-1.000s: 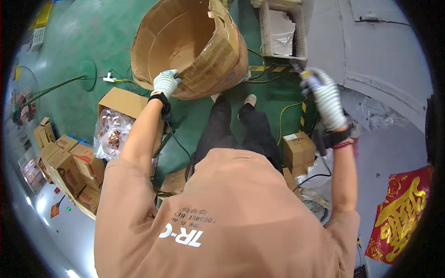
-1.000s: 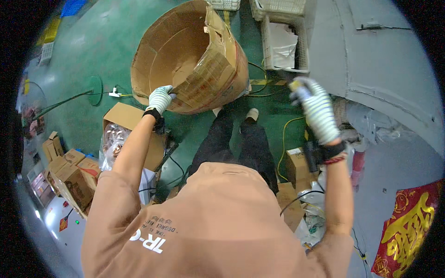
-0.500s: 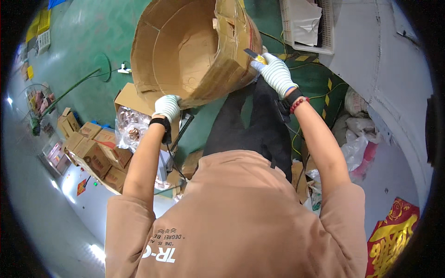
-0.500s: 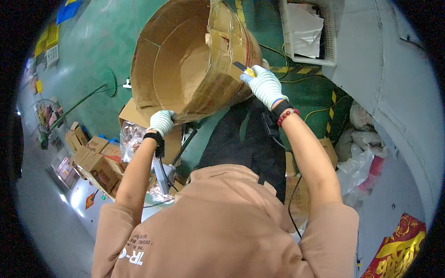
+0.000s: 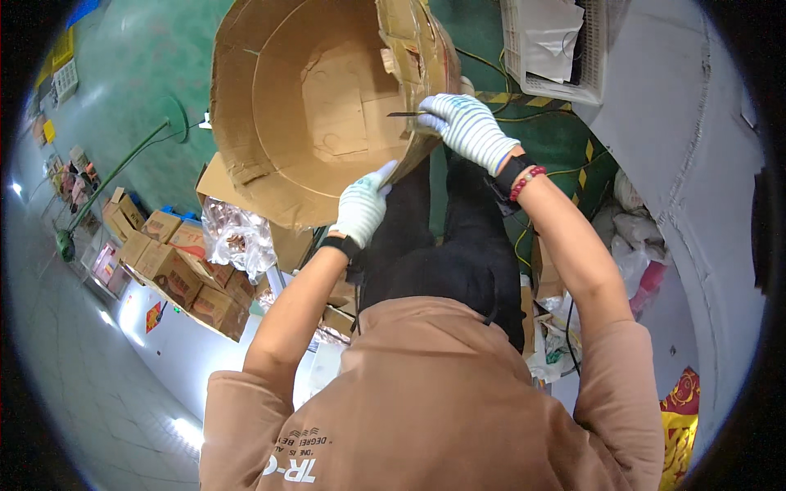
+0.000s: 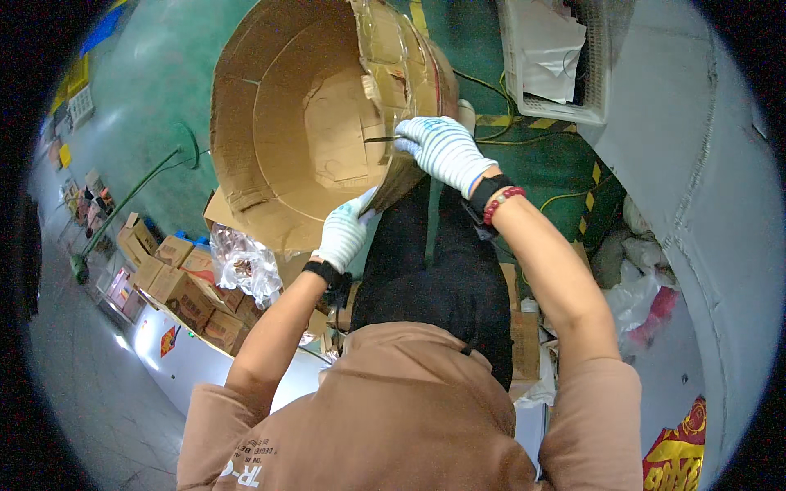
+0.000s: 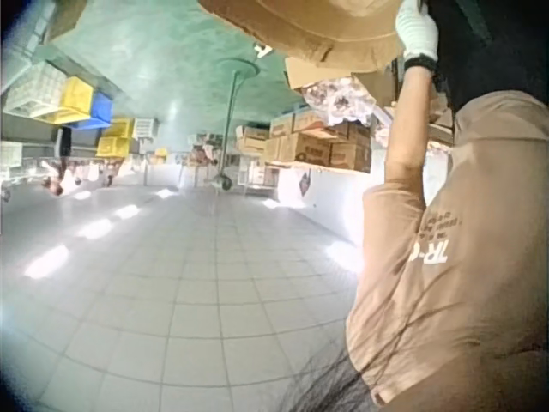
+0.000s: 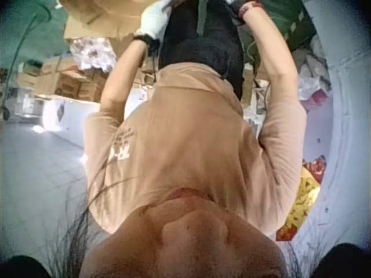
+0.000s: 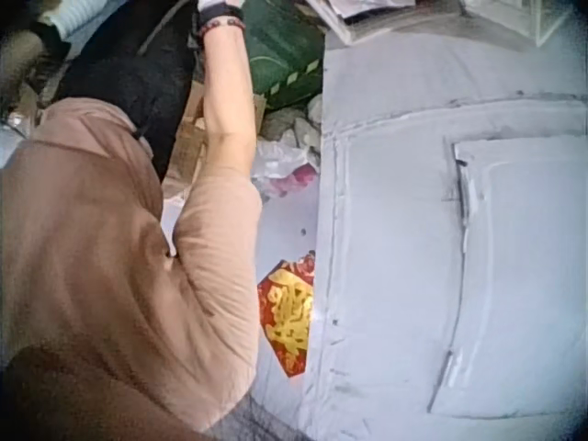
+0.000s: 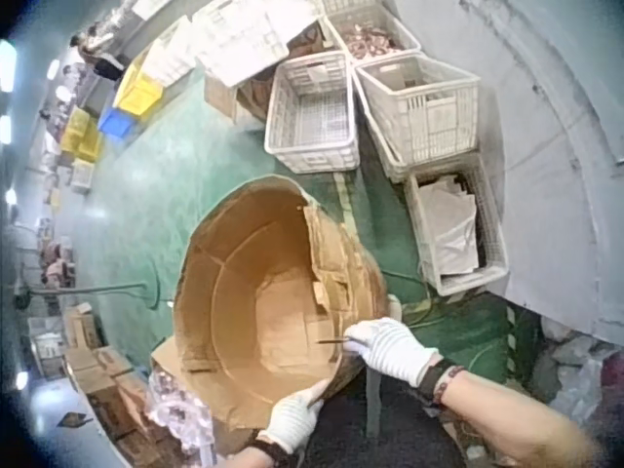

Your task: Packing metal components into cardboard boxes and sealing them with tape.

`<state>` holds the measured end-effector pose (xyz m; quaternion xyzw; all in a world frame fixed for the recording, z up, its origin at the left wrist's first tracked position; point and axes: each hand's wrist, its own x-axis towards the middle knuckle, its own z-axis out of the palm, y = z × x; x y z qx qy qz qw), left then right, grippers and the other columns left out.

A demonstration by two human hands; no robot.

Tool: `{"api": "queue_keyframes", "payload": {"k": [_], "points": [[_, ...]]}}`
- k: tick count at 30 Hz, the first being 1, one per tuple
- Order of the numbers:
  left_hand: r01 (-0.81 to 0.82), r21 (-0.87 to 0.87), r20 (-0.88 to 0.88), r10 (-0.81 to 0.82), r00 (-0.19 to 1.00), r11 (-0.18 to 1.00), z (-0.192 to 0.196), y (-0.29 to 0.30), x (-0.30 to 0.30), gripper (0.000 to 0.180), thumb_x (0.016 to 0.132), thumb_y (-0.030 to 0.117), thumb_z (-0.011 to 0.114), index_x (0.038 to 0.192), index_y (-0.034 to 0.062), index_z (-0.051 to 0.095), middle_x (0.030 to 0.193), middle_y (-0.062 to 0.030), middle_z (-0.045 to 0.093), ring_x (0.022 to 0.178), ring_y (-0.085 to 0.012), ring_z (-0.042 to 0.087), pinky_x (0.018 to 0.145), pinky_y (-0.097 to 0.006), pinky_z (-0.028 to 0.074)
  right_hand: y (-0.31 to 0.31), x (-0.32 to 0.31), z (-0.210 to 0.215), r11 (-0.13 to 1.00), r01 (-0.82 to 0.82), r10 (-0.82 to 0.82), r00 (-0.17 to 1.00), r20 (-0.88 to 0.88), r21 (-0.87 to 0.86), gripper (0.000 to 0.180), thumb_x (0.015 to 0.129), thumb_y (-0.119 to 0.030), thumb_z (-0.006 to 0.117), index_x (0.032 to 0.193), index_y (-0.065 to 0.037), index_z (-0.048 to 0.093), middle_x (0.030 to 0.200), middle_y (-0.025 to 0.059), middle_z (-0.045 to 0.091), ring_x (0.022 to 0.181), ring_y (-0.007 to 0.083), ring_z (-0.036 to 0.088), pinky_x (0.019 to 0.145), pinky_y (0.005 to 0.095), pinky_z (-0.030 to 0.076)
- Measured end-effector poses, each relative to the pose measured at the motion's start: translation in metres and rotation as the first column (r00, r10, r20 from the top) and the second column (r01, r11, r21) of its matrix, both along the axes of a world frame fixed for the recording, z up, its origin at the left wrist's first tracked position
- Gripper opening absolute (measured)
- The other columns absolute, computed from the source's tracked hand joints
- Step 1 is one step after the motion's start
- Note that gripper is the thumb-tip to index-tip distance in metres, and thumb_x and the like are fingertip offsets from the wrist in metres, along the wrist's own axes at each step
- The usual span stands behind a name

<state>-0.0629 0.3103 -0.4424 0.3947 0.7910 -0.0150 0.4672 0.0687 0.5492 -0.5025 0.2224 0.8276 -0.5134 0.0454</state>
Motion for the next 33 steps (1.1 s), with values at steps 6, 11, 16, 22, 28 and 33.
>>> {"api": "queue_keyframes", "payload": {"k": [6,11,16,22,28,33], "points": [[-0.098,0.117,0.027,0.095,0.995,0.988,0.015,-0.036,-0.001,0.054,0.091,-0.003,0.058,0.140,0.0192,0.062,0.118,-0.0194,0.070,0.107,-0.0393,0.067,0.093,-0.044,0.054,-0.017,0.018,-0.008,0.989,-0.145,0.147,0.984,-0.104,0.029,0.021,0.095,-0.028,0.065,0.104,-0.009,0.070,0.093,0.0135,0.071,0.091,0.0351,0.069,0.082,0.0463,0.053],[-0.097,0.043,0.040,0.096,0.995,0.994,0.021,-0.032,-0.002,0.056,0.089,-0.008,0.057,0.138,0.0183,0.065,0.119,-0.0193,0.070,0.109,-0.0368,0.069,0.094,-0.042,0.055,-0.037,0.004,-0.011,0.973,-0.232,0.229,0.968,-0.101,-0.010,0.017,0.093,-0.025,0.066,0.100,-0.010,0.070,0.091,0.0114,0.071,0.090,0.0330,0.070,0.081,0.0450,0.052],[-0.093,0.024,0.077,0.091,0.993,0.995,0.017,-0.053,-0.005,0.056,0.089,-0.010,0.054,0.137,0.0168,0.066,0.120,-0.0198,0.071,0.108,-0.0353,0.070,0.094,-0.041,0.056,-0.052,0.041,-0.057,0.879,-0.424,0.440,0.897,-0.029,0.218,0.008,0.089,-0.018,0.064,0.090,-0.015,0.071,0.083,0.0076,0.070,0.083,0.0275,0.070,0.077,0.0413,0.049],[-0.131,0.096,0.043,0.127,0.991,0.987,0.030,-0.075,-0.031,0.054,0.089,-0.012,0.055,0.137,0.0104,0.065,0.124,-0.0208,0.071,0.113,-0.0333,0.070,0.097,-0.040,0.055,-0.067,0.120,-0.101,0.878,-0.474,0.388,0.788,0.479,0.067,0.021,0.098,-0.023,0.055,0.096,-0.013,0.073,0.088,0.0112,0.075,0.086,0.0321,0.073,0.078,0.0469,0.052],[-0.031,0.101,0.090,0.022,0.996,0.994,0.033,-0.097,-0.036,0.068,0.081,-0.019,0.046,0.139,0.0119,0.064,0.127,-0.0195,0.070,0.115,-0.0353,0.068,0.099,-0.039,0.054,-0.080,0.063,-0.051,0.988,-0.157,0.157,0.988,0.007,0.010,0.017,0.095,-0.029,0.064,0.098,-0.013,0.070,0.087,0.0094,0.073,0.084,0.0316,0.070,0.078,0.0422,0.049],[0.116,0.173,0.101,-0.134,0.986,0.978,0.025,-0.094,-0.042,0.069,0.076,-0.016,0.049,0.138,0.0121,0.063,0.125,-0.0193,0.070,0.116,-0.0371,0.067,0.099,-0.043,0.053,-0.083,0.024,-0.042,0.967,-0.252,0.245,0.957,-0.155,-0.023,0.014,0.091,-0.027,0.069,0.095,-0.013,0.072,0.084,0.0081,0.071,0.083,0.0285,0.070,0.078,0.0409,0.051]]}}
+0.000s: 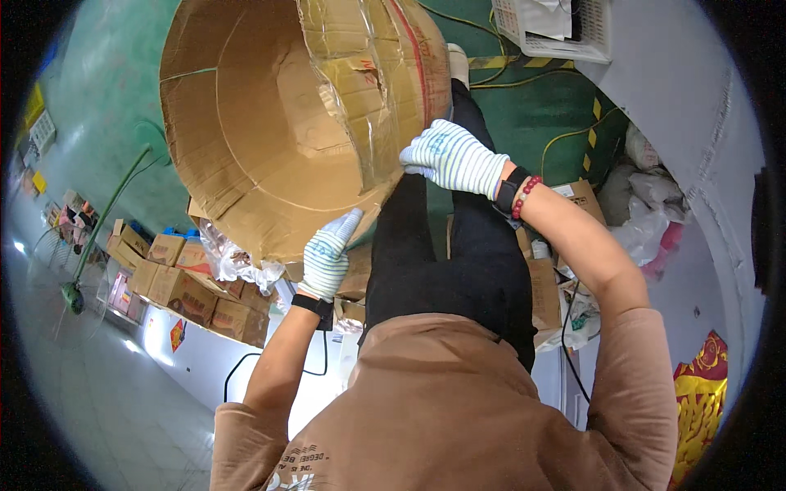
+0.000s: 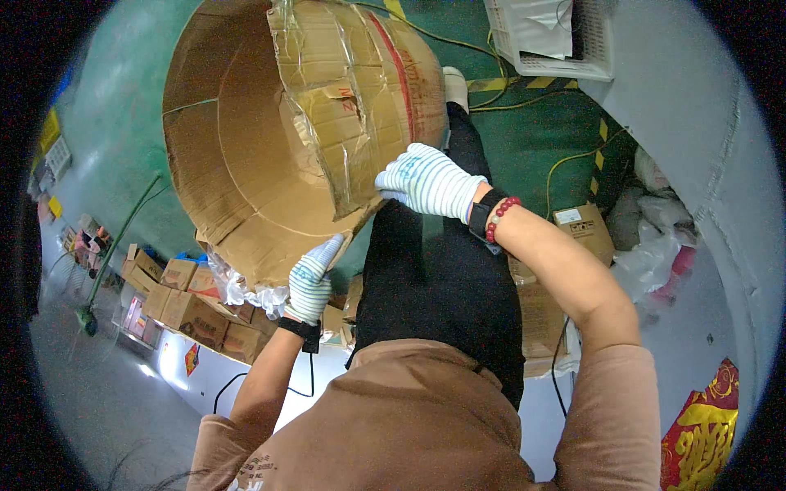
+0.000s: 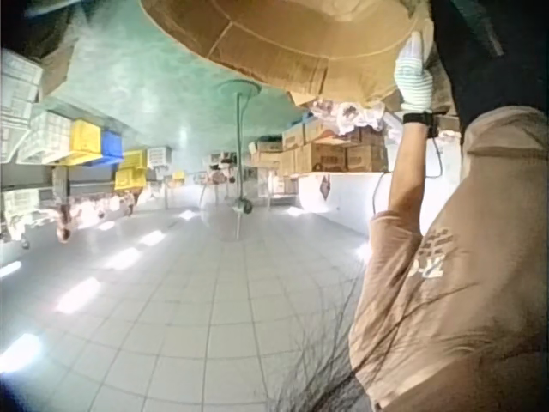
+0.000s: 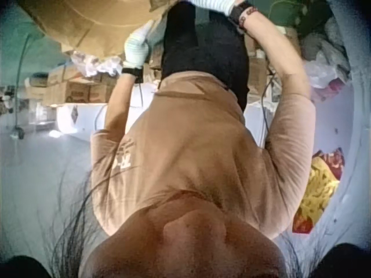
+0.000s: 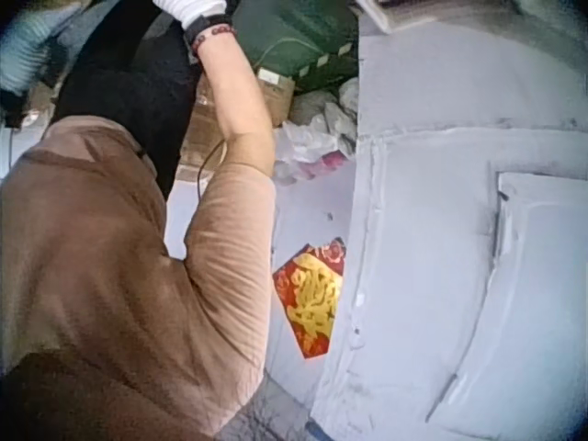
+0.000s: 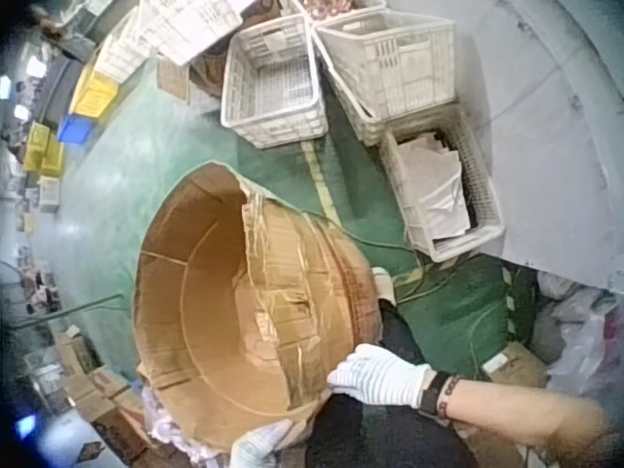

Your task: Packing metal components into cardboard boxes and sealing them with tape.

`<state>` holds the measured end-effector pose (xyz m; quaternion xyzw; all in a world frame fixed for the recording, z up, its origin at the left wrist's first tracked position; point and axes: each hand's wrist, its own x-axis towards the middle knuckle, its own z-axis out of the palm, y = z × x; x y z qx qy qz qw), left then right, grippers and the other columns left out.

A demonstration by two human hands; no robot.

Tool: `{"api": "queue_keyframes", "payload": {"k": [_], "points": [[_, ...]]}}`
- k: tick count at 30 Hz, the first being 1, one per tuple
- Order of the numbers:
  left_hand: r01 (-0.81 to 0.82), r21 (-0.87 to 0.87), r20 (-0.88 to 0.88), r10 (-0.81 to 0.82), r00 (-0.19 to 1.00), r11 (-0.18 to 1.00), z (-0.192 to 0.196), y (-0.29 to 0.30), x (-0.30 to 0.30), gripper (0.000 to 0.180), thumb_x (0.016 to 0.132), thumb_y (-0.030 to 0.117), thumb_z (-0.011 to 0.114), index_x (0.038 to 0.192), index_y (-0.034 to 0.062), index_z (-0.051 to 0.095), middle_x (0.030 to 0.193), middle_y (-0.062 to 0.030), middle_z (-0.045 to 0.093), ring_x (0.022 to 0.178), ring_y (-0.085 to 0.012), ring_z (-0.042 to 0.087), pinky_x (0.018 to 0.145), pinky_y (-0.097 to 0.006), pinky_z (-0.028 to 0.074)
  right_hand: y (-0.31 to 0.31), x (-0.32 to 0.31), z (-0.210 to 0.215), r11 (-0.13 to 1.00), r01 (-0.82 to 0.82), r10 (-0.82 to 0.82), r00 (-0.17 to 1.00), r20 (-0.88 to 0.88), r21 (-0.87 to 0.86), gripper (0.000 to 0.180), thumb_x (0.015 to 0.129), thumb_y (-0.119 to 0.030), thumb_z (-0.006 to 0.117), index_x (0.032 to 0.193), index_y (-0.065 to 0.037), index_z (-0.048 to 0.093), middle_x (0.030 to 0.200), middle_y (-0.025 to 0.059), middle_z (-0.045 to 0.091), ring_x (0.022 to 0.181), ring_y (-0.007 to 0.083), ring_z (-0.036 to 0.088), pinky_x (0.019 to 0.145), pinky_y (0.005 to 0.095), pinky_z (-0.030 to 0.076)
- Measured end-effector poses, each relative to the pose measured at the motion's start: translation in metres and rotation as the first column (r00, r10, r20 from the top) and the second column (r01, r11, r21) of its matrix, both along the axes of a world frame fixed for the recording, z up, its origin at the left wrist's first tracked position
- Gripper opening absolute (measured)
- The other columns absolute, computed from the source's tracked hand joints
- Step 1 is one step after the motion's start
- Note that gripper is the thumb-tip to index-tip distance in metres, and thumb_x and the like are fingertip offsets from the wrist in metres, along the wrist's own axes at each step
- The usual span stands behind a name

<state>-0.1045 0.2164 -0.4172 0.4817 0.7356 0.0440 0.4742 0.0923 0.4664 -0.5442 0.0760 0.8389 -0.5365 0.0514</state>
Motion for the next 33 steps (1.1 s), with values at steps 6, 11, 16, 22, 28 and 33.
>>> {"api": "queue_keyframes", "payload": {"k": [6,11,16,22,28,33], "points": [[0.009,-0.011,-0.009,-0.010,1.000,1.000,-0.002,-0.005,-0.001,0.069,0.076,-0.014,0.048,0.139,0.0109,0.062,0.125,-0.0198,0.069,0.116,-0.0381,0.066,0.099,-0.044,0.053,0.003,-0.005,0.000,0.998,-0.050,0.052,0.996,-0.075,0.029,0.013,0.087,-0.021,0.072,0.097,-0.013,0.070,0.083,0.0063,0.067,0.082,0.0273,0.066,0.079,0.0397,0.048],[0.043,-0.008,0.002,-0.043,0.999,0.999,-0.001,-0.008,-0.001,0.068,0.077,-0.013,0.048,0.140,0.0102,0.061,0.126,-0.0199,0.069,0.116,-0.0381,0.065,0.099,-0.045,0.053,-0.024,-0.007,-0.013,0.930,-0.287,0.272,0.958,0.096,0.228,0.010,0.088,-0.018,0.063,0.091,-0.015,0.071,0.080,0.0046,0.067,0.083,0.0248,0.067,0.080,0.0376,0.047],[0.078,-0.012,0.049,-0.078,0.996,0.997,0.002,-0.005,-0.002,0.067,0.076,-0.013,0.048,0.138,0.0088,0.062,0.126,-0.0199,0.068,0.117,-0.0380,0.065,0.100,-0.045,0.053,-0.034,0.018,-0.086,0.890,-0.348,0.255,0.915,0.312,0.295,0.014,0.089,-0.016,0.060,0.084,-0.013,0.073,0.075,0.0092,0.069,0.075,0.0288,0.068,0.075,0.0412,0.047],[0.007,-0.098,0.090,0.002,0.996,0.995,0.003,-0.008,0.001,0.065,0.080,-0.007,0.058,0.143,0.0060,0.057,0.134,-0.0210,0.064,0.126,-0.0363,0.061,0.107,-0.044,0.049,-0.042,0.034,-0.118,0.881,-0.339,0.220,0.911,0.350,0.330,0.016,0.091,-0.015,0.057,0.084,-0.013,0.071,0.077,0.0093,0.070,0.076,0.0279,0.069,0.073,0.0417,0.047],[-0.578,-0.589,0.463,0.822,0.330,0.564,-0.033,0.060,-0.063,0.085,0.097,0.049,0.066,0.160,0.0035,0.033,0.163,-0.0184,0.036,0.154,-0.0249,0.030,0.125,-0.037,0.022,-0.058,0.024,-0.048,0.902,-0.149,-0.016,0.926,0.377,0.405,0.010,0.084,-0.016,0.059,0.076,-0.014,0.066,0.068,0.0074,0.066,0.066,0.0257,0.067,0.068,0.0430,0.045],[-0.674,-0.408,0.433,0.781,0.451,0.616,-0.130,0.251,-0.113,0.075,0.096,0.057,0.064,0.151,0.0098,0.048,0.152,-0.0150,0.050,0.133,-0.0258,0.049,0.112,-0.043,0.038,-0.098,-0.002,-0.041,0.918,-0.179,0.015,0.907,0.420,0.354,0.009,0.085,-0.016,0.059,0.080,-0.012,0.065,0.070,0.0079,0.066,0.067,0.0275,0.066,0.064,0.0433,0.045]]}}
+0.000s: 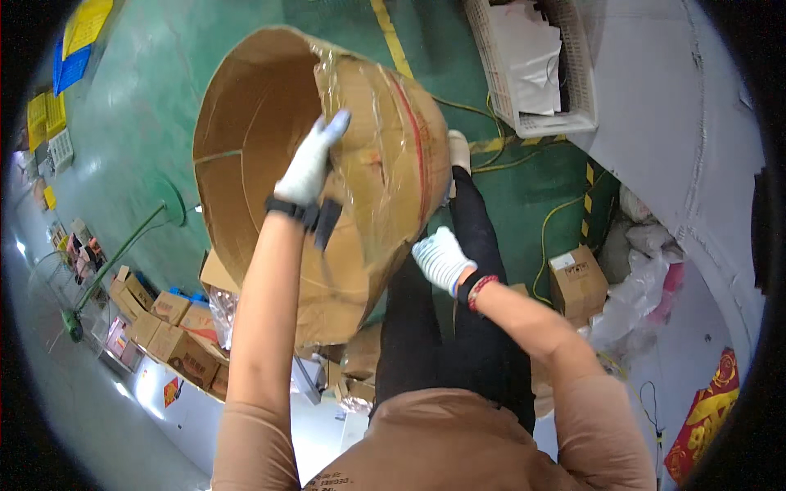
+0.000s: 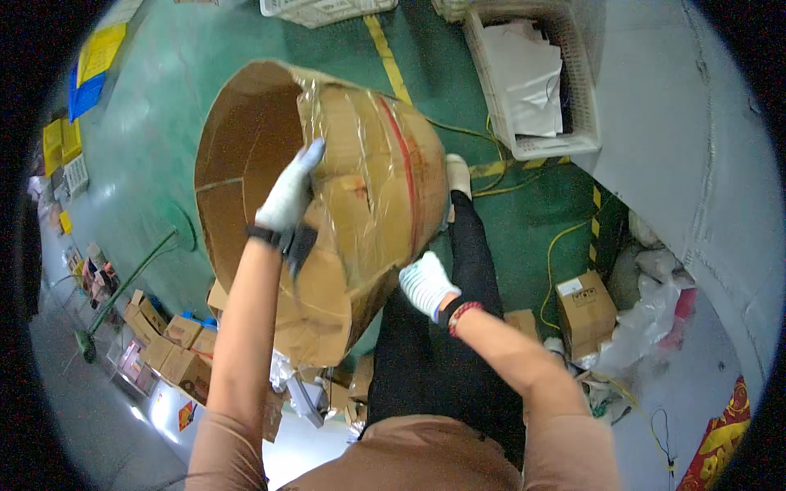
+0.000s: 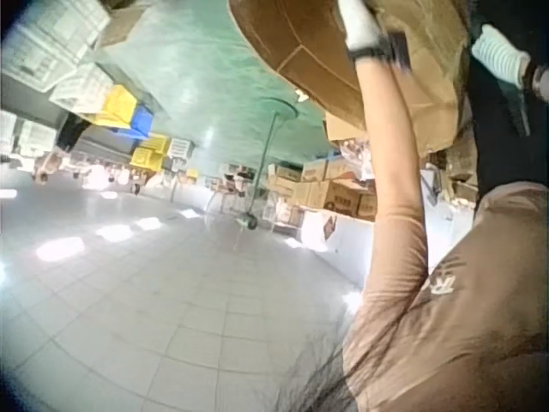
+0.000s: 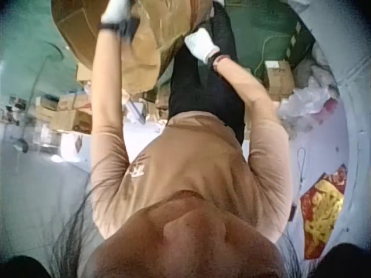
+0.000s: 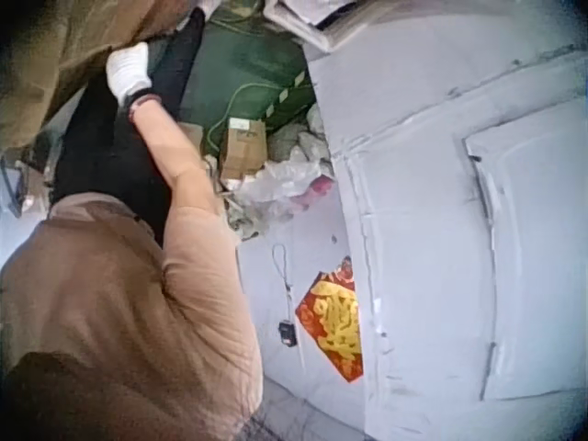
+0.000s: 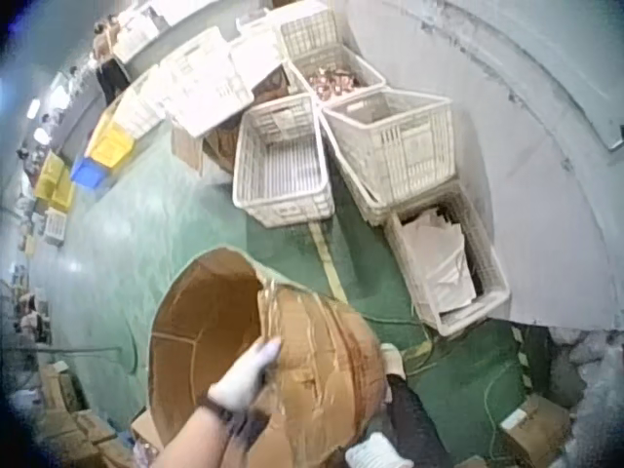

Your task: Packing metal components into cardboard boxes and sealing them with tape.

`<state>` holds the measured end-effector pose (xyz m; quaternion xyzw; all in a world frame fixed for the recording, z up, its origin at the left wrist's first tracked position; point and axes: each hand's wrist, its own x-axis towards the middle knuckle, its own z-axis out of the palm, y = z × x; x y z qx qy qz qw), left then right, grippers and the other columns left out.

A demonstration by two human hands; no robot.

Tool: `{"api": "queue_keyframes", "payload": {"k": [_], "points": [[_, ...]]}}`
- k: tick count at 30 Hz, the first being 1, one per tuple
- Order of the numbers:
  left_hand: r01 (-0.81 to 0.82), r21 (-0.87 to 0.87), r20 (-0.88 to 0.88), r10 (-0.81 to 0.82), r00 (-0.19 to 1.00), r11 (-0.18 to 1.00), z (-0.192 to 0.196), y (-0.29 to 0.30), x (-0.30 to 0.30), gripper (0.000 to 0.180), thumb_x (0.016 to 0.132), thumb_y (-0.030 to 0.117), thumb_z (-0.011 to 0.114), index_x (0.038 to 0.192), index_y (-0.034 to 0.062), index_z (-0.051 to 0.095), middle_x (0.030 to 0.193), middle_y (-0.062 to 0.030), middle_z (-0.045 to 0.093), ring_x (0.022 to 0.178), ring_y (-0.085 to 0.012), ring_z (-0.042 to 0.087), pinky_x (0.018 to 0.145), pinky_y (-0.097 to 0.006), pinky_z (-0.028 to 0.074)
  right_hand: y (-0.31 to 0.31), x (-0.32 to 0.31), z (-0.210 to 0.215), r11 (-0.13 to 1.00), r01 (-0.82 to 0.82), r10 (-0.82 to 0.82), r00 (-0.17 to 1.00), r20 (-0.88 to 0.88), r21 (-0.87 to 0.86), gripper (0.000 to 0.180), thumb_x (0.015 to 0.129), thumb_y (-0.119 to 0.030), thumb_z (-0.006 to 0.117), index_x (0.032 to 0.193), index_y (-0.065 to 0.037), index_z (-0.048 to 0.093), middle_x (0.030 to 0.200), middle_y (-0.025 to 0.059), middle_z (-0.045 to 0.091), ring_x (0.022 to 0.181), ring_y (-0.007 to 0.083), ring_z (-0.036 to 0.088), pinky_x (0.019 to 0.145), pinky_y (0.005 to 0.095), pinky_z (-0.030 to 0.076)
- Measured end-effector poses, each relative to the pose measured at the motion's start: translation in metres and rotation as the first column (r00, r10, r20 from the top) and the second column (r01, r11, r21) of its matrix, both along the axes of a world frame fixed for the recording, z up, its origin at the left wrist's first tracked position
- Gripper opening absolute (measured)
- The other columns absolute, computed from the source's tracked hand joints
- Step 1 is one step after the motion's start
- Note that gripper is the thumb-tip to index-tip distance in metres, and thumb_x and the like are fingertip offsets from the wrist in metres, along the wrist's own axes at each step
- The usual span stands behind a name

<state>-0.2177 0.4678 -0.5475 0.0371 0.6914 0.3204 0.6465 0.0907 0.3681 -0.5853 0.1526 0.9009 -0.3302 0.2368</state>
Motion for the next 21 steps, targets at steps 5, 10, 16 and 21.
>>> {"api": "queue_keyframes", "payload": {"k": [5,10,16,21], "points": [[0.044,-0.094,-0.236,-0.065,0.970,0.995,-0.063,0.067,-0.044,0.039,0.092,0.028,0.077,0.123,0.0060,0.070,0.106,-0.0054,0.074,0.093,-0.0171,0.065,0.084,-0.035,0.051,-0.033,-0.016,-0.001,0.972,0.116,-0.124,0.992,-0.028,-0.204,0.018,0.088,-0.017,0.059,0.083,-0.011,0.076,0.081,0.0102,0.075,0.074,0.0301,0.072,0.067,0.0463,0.046],[0.354,0.006,-0.565,-0.289,0.773,0.935,-0.014,0.032,0.045,0.026,0.087,0.014,0.070,0.111,0.0028,0.074,0.094,-0.0150,0.077,0.083,-0.0256,0.071,0.080,-0.038,0.054,0.055,0.058,0.043,0.828,0.283,-0.275,0.957,0.089,-0.484,0.026,0.090,-0.029,0.058,0.086,-0.011,0.076,0.086,0.0173,0.074,0.083,0.0394,0.071,0.074,0.0514,0.055],[0.293,0.032,-0.589,-0.219,0.778,0.956,0.047,-0.025,0.118,0.024,0.092,0.014,0.071,0.113,0.0007,0.073,0.097,-0.0094,0.078,0.085,-0.0177,0.067,0.083,-0.033,0.053,0.200,0.042,0.116,0.939,0.342,-0.255,0.743,-0.619,0.023,0.013,0.095,-0.021,0.063,0.103,-0.015,0.071,0.105,0.0049,0.072,0.094,0.0247,0.068,0.080,0.0395,0.049],[0.351,-0.032,-0.606,-0.298,0.737,0.936,0.055,-0.024,0.148,0.022,0.092,0.014,0.070,0.109,0.0013,0.073,0.099,-0.0143,0.077,0.088,-0.0244,0.070,0.085,-0.036,0.053,0.238,-0.029,0.130,0.961,0.192,-0.078,0.878,-0.472,0.197,0.009,0.089,-0.019,0.063,0.091,-0.015,0.070,0.082,0.0058,0.071,0.080,0.0241,0.070,0.077,0.0374,0.049]]}}
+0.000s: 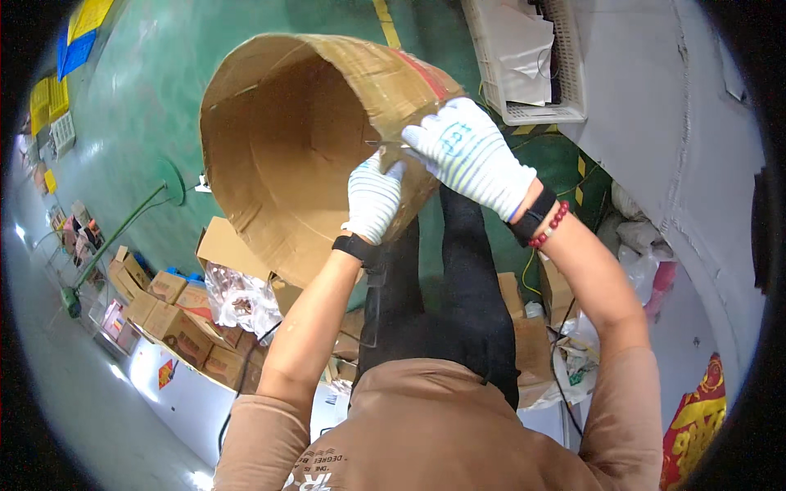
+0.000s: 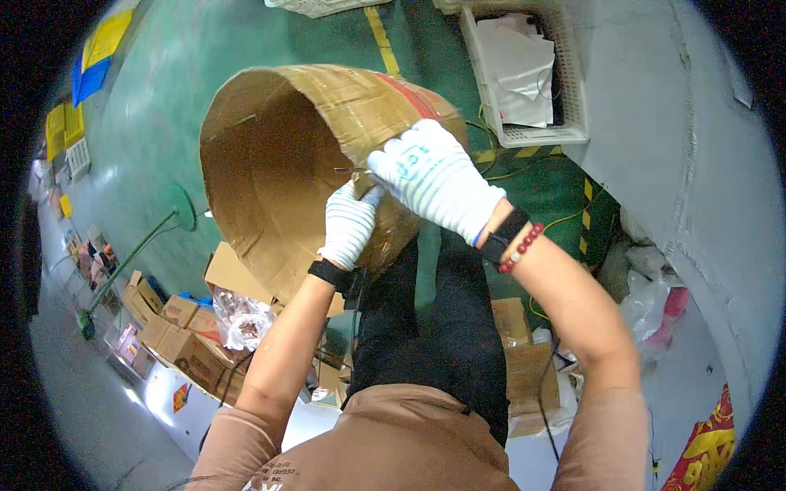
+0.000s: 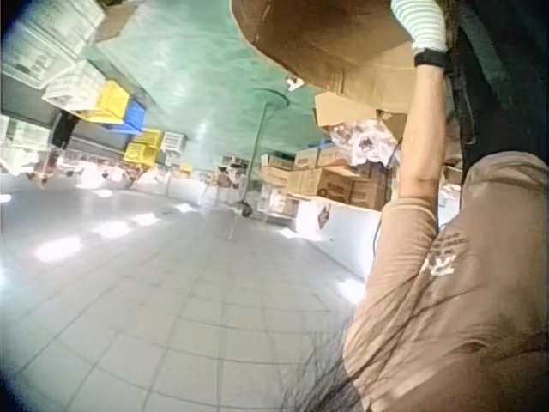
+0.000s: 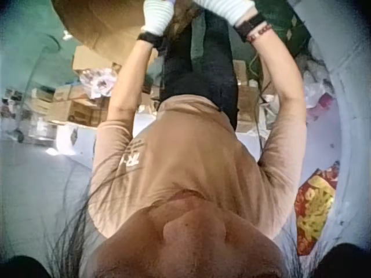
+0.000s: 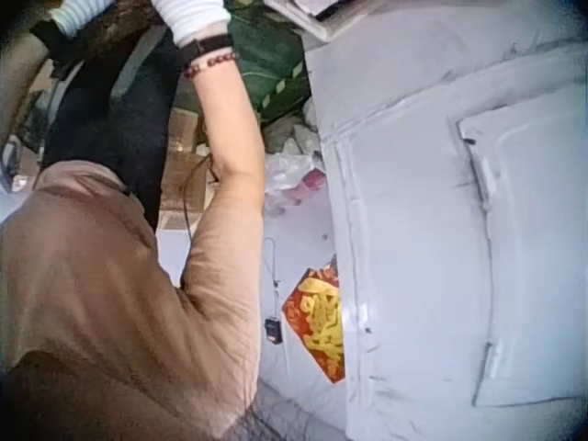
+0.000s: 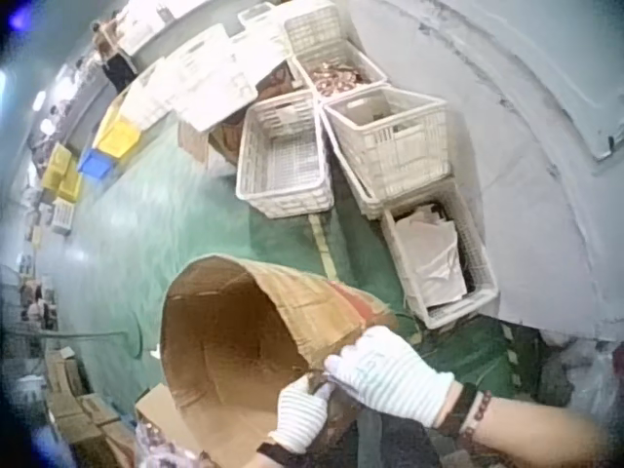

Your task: Packing metal components into cardboard boxes and sealing them with tape.

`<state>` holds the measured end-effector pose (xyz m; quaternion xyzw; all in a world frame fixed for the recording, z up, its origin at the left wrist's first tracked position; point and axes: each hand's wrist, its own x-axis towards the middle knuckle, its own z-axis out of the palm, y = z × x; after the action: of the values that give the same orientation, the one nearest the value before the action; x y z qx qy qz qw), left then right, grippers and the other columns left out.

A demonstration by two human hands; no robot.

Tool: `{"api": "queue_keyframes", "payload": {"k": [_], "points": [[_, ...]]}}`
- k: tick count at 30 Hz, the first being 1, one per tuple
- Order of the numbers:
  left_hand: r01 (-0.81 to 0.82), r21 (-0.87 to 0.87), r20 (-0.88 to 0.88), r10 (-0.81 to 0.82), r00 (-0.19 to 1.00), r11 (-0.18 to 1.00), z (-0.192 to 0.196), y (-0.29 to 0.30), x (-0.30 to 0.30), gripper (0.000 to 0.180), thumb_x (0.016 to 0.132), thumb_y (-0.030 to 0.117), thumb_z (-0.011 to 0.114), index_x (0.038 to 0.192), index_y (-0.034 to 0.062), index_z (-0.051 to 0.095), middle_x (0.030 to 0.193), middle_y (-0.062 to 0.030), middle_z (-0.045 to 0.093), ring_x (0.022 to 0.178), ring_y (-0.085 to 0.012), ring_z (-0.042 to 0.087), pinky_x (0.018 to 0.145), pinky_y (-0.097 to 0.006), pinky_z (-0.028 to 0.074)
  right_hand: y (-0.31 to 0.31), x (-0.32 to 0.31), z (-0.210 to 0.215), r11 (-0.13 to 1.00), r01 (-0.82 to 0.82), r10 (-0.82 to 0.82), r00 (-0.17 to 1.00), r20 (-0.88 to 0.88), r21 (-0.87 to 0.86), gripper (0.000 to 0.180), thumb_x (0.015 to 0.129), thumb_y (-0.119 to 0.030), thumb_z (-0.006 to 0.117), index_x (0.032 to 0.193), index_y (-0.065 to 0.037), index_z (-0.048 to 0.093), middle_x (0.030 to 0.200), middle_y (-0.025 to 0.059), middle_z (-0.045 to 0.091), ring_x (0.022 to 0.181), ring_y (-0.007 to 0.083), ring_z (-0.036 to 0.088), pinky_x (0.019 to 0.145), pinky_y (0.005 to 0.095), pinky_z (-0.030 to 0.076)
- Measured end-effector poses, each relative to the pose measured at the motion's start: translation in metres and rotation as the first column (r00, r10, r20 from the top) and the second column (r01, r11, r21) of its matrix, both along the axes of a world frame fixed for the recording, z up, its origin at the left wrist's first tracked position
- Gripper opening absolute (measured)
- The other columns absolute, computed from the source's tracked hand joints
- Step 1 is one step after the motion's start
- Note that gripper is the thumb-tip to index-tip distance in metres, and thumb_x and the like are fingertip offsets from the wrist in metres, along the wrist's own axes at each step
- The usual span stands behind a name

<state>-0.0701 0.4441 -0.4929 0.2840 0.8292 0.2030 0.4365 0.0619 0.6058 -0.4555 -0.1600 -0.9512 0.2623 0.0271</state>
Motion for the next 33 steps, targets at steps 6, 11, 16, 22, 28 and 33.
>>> {"api": "queue_keyframes", "payload": {"k": [6,11,16,22,28,33], "points": [[0.042,0.053,-0.056,-0.039,0.998,0.998,-0.006,-0.004,0.013,0.022,0.093,0.016,0.067,0.109,0.0031,0.073,0.098,-0.0205,0.075,0.090,-0.0360,0.071,0.085,-0.039,0.054,0.003,-0.011,-0.021,0.983,-0.133,0.123,0.989,0.085,0.125,0.008,0.087,-0.018,0.063,0.087,-0.015,0.071,0.078,0.0063,0.072,0.078,0.0229,0.071,0.075,0.0372,0.050],[0.113,-0.041,-0.050,-0.115,0.992,0.993,-0.001,-0.007,0.017,0.032,0.093,0.021,0.065,0.119,0.0049,0.071,0.108,-0.0224,0.073,0.101,-0.0410,0.068,0.090,-0.045,0.054,0.005,-0.008,-0.030,0.979,-0.139,0.120,0.984,0.129,0.151,0.008,0.086,-0.017,0.063,0.087,-0.015,0.071,0.076,0.0063,0.071,0.076,0.0235,0.071,0.075,0.0372,0.050],[0.193,-0.017,-0.094,-0.194,0.977,0.981,-0.003,-0.004,0.029,0.033,0.093,0.022,0.065,0.122,0.0075,0.070,0.108,-0.0212,0.073,0.101,-0.0400,0.068,0.090,-0.046,0.054,0.013,0.012,-0.039,0.973,-0.141,0.121,0.986,0.119,0.182,0.006,0.084,-0.015,0.064,0.082,-0.014,0.069,0.072,0.0081,0.070,0.070,0.0251,0.070,0.068,0.0392,0.051],[0.175,-0.109,-0.090,-0.185,0.979,0.979,0.001,-0.021,0.027,0.032,0.092,0.018,0.067,0.123,0.0078,0.072,0.109,-0.0201,0.074,0.102,-0.0389,0.070,0.092,-0.041,0.054,0.075,0.106,-0.091,0.978,0.008,-0.091,0.914,0.395,0.207,0.003,0.083,-0.011,0.068,0.085,-0.009,0.068,0.074,0.0145,0.070,0.073,0.0328,0.070,0.071,0.0469,0.052],[0.201,-0.027,-0.089,-0.202,0.975,0.979,0.006,-0.037,0.019,0.036,0.095,0.013,0.063,0.131,0.0144,0.067,0.113,-0.0176,0.073,0.102,-0.0381,0.069,0.090,-0.043,0.055,0.016,0.077,-0.077,0.999,0.016,-0.012,0.994,0.109,-0.034,0.009,0.086,-0.019,0.068,0.090,-0.012,0.066,0.075,0.0115,0.067,0.074,0.0337,0.067,0.073,0.0453,0.051],[0.320,0.068,-0.188,-0.303,0.934,0.945,0.013,-0.043,0.024,0.047,0.089,0.000,0.062,0.133,0.0153,0.068,0.120,-0.0157,0.072,0.105,-0.0346,0.070,0.091,-0.041,0.056,-0.006,0.056,-0.064,0.989,-0.112,0.117,0.992,0.048,-0.093,0.011,0.083,-0.019,0.069,0.091,-0.014,0.063,0.076,0.0063,0.063,0.079,0.0272,0.064,0.079,0.0406,0.049]]}}
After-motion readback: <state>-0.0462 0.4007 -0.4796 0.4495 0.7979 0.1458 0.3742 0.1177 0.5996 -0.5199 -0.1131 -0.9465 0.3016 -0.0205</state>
